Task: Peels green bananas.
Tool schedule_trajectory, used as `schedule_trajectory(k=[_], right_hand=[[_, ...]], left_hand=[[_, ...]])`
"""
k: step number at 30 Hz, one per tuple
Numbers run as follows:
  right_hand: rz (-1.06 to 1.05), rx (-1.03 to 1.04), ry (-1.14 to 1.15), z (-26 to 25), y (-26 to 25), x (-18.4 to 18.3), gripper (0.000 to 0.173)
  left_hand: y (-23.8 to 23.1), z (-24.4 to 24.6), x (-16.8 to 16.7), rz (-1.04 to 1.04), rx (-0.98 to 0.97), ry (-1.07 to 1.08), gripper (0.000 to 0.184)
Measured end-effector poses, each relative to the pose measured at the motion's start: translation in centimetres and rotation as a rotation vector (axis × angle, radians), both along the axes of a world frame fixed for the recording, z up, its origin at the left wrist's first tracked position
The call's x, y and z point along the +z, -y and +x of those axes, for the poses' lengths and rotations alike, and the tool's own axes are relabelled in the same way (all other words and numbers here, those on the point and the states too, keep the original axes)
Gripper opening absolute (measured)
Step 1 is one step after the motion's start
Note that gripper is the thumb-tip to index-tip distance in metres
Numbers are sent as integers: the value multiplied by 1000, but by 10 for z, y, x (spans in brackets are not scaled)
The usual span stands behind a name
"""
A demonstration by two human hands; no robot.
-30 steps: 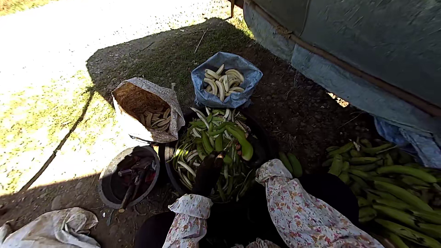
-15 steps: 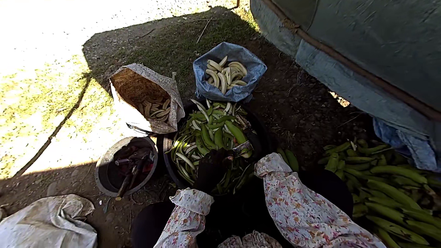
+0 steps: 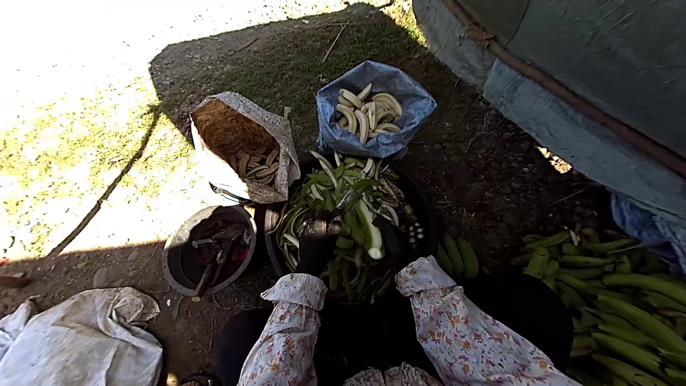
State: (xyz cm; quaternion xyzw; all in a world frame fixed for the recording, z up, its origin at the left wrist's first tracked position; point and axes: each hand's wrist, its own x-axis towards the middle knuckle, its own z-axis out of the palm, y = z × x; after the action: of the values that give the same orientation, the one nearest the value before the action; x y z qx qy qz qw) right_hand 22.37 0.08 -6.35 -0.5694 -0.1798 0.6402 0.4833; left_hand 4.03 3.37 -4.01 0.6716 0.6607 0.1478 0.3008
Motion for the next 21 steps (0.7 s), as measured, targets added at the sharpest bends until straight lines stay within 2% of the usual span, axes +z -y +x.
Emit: schedule_trajectory(k=[3, 6, 8, 10, 12, 14, 16, 21], right_hand=[[27, -87, 214, 18, -23, 12, 38], [-53, -90, 265, 17, -36, 42, 31], [23, -79, 23, 17, -30, 24, 36], [9, 37, -240, 12, -18, 2, 47], [-91, 131, -281, 2, 0, -2, 47], [-132, 144, -187, -6, 11, 1, 43], [-66, 121, -74, -3, 7, -2, 40], [72, -85, 564, 18, -37, -2, 41]], left_hand=[[24, 13, 13, -149, -228, 144, 50], [32, 21, 20, -184, -264, 122, 52], [23, 21, 12, -76, -202, 23, 54], [8, 17, -1, 88, -77, -112, 59], [-9, 11, -10, 145, 60, -208, 60], [-17, 5, -9, 129, 117, -160, 57], [-10, 8, 0, 68, 67, -90, 53], [26, 32, 19, -96, -158, 15, 53]])
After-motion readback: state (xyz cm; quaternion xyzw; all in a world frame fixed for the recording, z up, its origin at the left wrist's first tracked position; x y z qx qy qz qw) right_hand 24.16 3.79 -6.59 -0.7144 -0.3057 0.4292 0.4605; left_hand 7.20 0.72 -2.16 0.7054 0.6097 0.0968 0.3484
